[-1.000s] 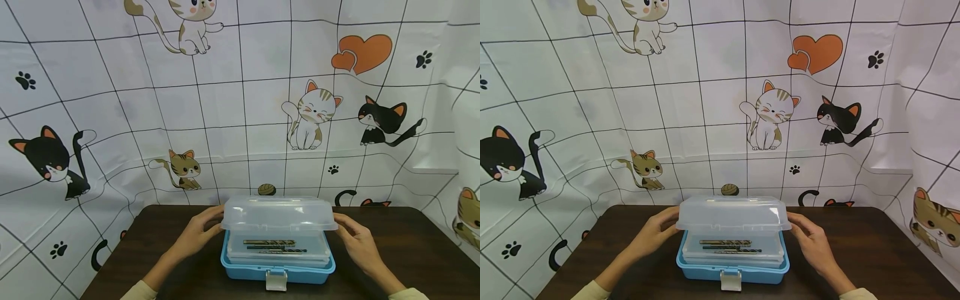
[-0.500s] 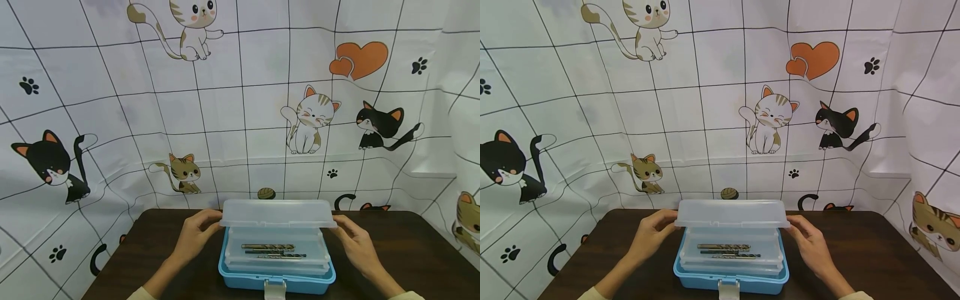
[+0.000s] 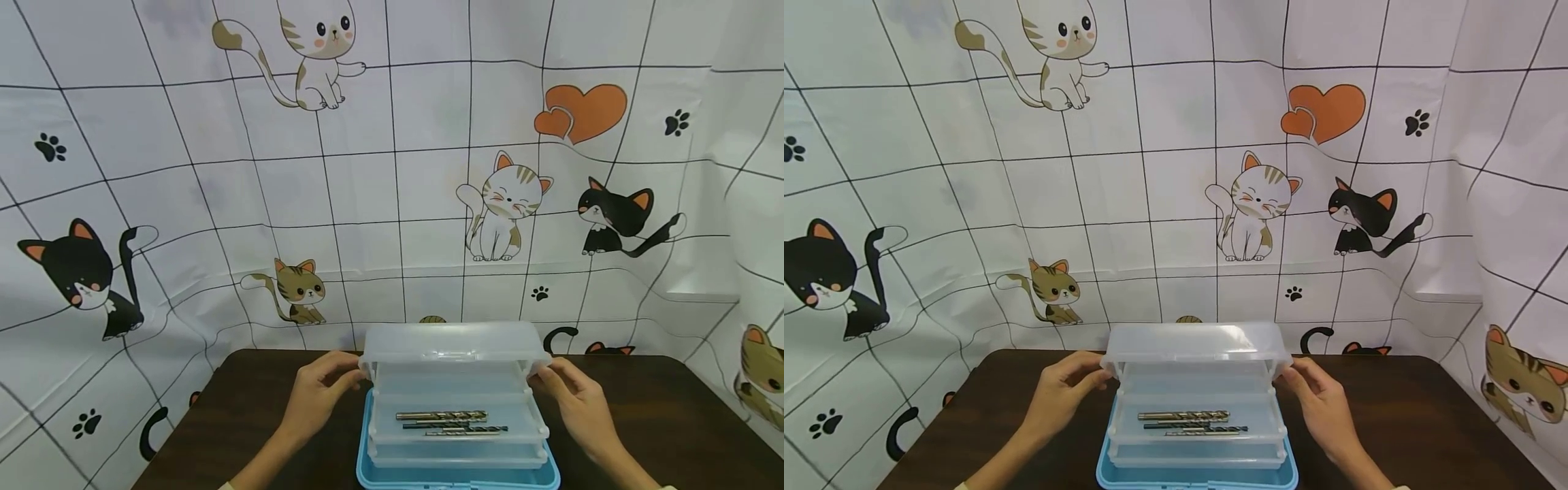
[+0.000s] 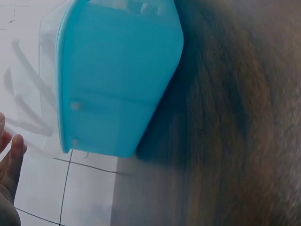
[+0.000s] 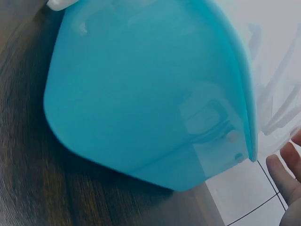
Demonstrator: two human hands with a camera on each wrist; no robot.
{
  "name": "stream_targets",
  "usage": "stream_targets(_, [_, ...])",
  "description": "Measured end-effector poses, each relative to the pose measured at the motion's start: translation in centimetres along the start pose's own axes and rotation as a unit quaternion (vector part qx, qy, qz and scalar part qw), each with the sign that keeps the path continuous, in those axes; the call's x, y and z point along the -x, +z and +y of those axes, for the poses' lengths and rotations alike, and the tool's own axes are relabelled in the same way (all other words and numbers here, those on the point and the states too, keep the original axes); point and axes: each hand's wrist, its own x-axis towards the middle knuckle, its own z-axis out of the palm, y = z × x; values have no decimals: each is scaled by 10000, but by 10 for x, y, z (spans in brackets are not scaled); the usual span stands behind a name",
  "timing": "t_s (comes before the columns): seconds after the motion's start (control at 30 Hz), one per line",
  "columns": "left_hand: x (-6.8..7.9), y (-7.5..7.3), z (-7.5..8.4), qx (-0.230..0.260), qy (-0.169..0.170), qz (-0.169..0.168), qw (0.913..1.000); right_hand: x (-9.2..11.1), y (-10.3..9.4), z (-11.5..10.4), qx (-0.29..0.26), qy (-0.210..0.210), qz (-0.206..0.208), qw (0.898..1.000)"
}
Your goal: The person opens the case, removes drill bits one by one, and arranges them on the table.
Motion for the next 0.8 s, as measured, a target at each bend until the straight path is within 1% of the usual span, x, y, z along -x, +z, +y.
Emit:
stream_targets(0.07, [1,1,0,160,-108,16,9998,-1,2,-1,-326,70,-49,9994])
stream_targets(0.2, [5,6,-1,577,-360,23,9977,2,3,1,-685,55,-127,9976])
stream_targets(0.27, [5,7,-1,690,-422,40,9967,2,3,2,-710,17,-176,9973])
stream_targets(0.4, [6,8,-4,924,-482,-6,9946,2,4,4,-617,123,-245,9977])
stream_targets(0.47, [7,8,-5,986,-458,-72,9940,2,5,4,-567,144,-264,9979])
stream_targets(0.63, [7,8,-5,1031,-409,-96,9938,1,6,5,-742,198,-161,9969])
stream_targets(0.8, [5,9,-3,939,-562,10,9940,0,8,6,-947,339,76,9949])
